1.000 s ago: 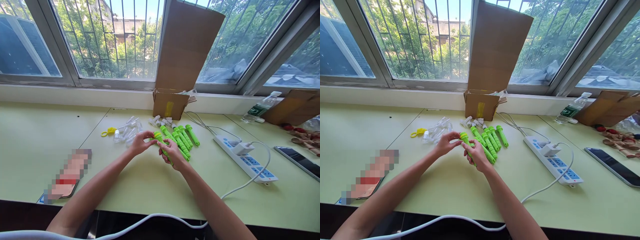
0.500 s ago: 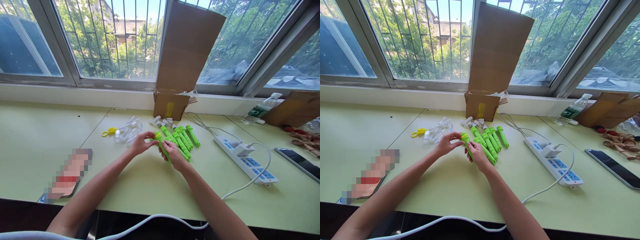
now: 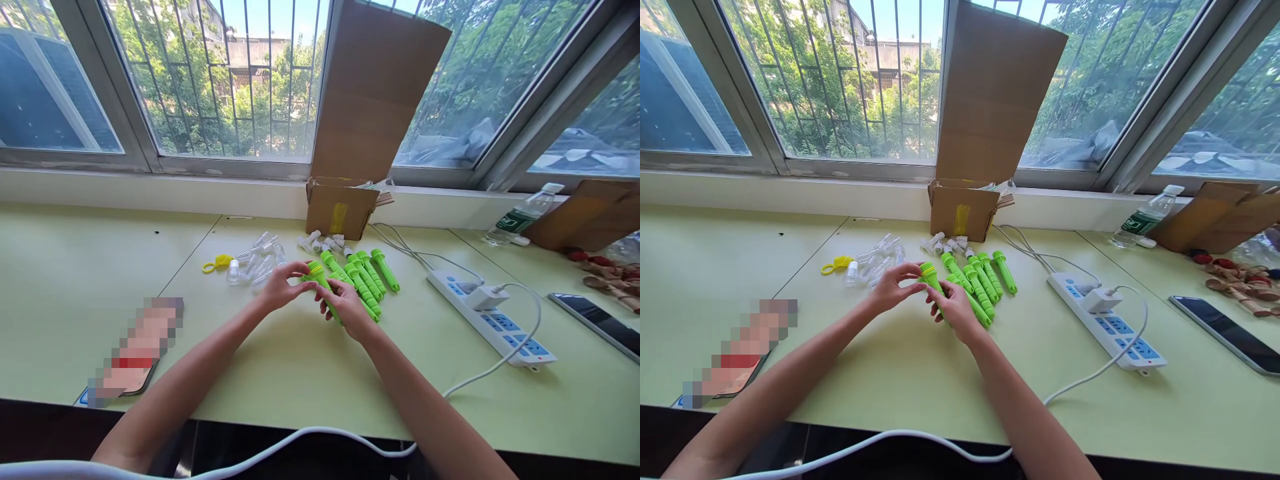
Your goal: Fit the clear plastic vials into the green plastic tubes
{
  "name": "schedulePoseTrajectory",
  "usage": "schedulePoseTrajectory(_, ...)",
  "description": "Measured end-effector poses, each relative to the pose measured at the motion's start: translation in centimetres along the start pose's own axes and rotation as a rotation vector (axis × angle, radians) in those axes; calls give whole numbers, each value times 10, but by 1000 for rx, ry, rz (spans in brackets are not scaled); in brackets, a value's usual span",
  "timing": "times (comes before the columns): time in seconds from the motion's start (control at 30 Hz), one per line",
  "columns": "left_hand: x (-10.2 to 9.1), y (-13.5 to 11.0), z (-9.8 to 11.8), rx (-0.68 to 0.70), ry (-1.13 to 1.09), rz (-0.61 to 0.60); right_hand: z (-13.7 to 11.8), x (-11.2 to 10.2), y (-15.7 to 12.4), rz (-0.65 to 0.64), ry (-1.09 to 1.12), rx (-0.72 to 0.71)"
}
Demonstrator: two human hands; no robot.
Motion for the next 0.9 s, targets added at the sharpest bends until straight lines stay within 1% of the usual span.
schedulePoseTrajectory(0.17,1,0,-1,25,10,-8,-1,1,0,-37,-3,-32)
schedulePoseTrajectory(0.27,1,0,-3,33,20,0,-1,3,-2,-34,38,39)
schedulePoseTrajectory(0.37,1,0,-4,37,24,7,0,4,-3,29,47,107)
schedulePoseTrajectory(0.43,1,0,-4,32,25,7,1,5,-3,89,35,117)
schedulePoseTrajectory(0.53,0,1,-4,15,23,-5,1,5,-3,131,36,85)
schedulePoseTrajectory(0.7,0,1,-3,7,14,-14,1,1,0,119,16,19)
schedulePoseTrajectory(0.9,0,1,-4,13,11,-20,2,-1,1,94,-42,-4)
Point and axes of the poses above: each hand's wrist, its own y-axis towards the middle knuckle, its own x-axis out of the palm, z = x × y, the point moved 1 cm from there along y, towards the middle knuckle, and after that the axes turned 8 degrees about -x, right-handed, at the moved point
